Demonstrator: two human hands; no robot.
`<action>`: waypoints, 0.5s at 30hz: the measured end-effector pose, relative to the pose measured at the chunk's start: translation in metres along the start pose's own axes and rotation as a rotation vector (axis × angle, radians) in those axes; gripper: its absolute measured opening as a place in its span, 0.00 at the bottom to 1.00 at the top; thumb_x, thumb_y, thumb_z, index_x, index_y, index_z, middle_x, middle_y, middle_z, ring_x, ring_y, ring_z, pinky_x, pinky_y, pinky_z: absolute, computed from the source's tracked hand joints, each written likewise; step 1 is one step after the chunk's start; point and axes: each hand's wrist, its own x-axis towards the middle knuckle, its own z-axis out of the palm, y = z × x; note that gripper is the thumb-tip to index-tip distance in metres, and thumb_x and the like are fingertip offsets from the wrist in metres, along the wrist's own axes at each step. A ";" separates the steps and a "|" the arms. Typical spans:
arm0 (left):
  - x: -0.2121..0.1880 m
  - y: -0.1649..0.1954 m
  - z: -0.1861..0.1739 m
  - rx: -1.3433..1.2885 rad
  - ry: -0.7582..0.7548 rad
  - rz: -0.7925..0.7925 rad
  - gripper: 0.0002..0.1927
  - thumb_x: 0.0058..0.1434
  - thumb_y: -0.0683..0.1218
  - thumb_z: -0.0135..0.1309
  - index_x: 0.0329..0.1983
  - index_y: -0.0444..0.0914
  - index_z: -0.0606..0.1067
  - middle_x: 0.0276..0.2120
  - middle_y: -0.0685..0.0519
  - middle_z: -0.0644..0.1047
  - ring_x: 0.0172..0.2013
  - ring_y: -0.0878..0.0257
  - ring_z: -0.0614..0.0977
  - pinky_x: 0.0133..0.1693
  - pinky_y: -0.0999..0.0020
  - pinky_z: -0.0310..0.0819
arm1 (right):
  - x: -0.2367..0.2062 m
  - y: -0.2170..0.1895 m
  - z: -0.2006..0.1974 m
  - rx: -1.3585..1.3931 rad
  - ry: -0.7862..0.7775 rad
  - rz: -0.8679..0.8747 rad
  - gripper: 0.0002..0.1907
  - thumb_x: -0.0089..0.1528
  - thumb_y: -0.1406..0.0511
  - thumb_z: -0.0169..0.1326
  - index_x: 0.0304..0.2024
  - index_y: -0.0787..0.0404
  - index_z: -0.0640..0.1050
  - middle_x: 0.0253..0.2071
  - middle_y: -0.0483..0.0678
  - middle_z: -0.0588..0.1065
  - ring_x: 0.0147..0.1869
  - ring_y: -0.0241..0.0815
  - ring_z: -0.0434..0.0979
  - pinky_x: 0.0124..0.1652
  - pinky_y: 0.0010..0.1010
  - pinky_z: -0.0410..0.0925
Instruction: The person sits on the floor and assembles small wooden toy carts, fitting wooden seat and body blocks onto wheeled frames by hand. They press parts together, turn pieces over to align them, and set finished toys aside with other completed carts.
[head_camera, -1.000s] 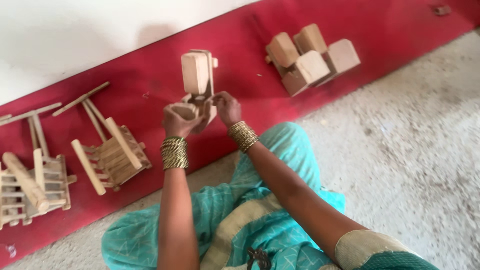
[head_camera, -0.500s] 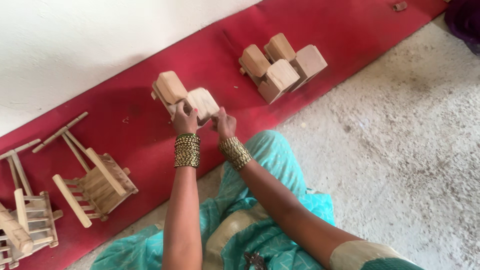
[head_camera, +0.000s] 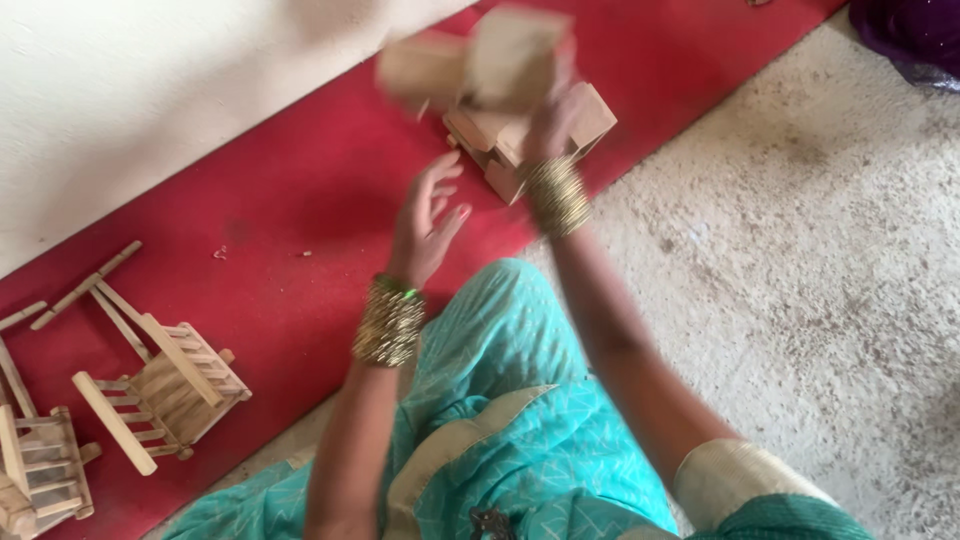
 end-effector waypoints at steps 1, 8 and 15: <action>-0.010 0.000 -0.012 0.078 0.002 0.091 0.29 0.65 0.38 0.56 0.69 0.37 0.64 0.62 0.46 0.71 0.60 0.54 0.75 0.60 0.59 0.74 | 0.030 0.002 -0.011 0.106 0.173 0.264 0.25 0.71 0.52 0.33 0.54 0.65 0.69 0.42 0.45 0.77 0.37 0.31 0.81 0.34 0.26 0.77; -0.099 -0.064 -0.143 0.305 0.246 -0.448 0.23 0.67 0.44 0.53 0.65 0.39 0.68 0.54 0.48 0.78 0.50 0.58 0.81 0.52 0.63 0.76 | 0.166 0.033 -0.082 0.007 0.102 -0.038 0.32 0.66 0.48 0.47 0.39 0.73 0.84 0.36 0.57 0.85 0.36 0.46 0.88 0.37 0.31 0.84; -0.172 -0.087 -0.239 1.032 0.382 -0.752 0.30 0.59 0.47 0.63 0.64 0.36 0.70 0.60 0.40 0.74 0.60 0.44 0.70 0.58 0.47 0.67 | 0.162 0.088 -0.109 0.182 0.115 0.163 0.23 0.68 0.55 0.52 0.50 0.69 0.65 0.41 0.53 0.76 0.40 0.45 0.83 0.40 0.39 0.81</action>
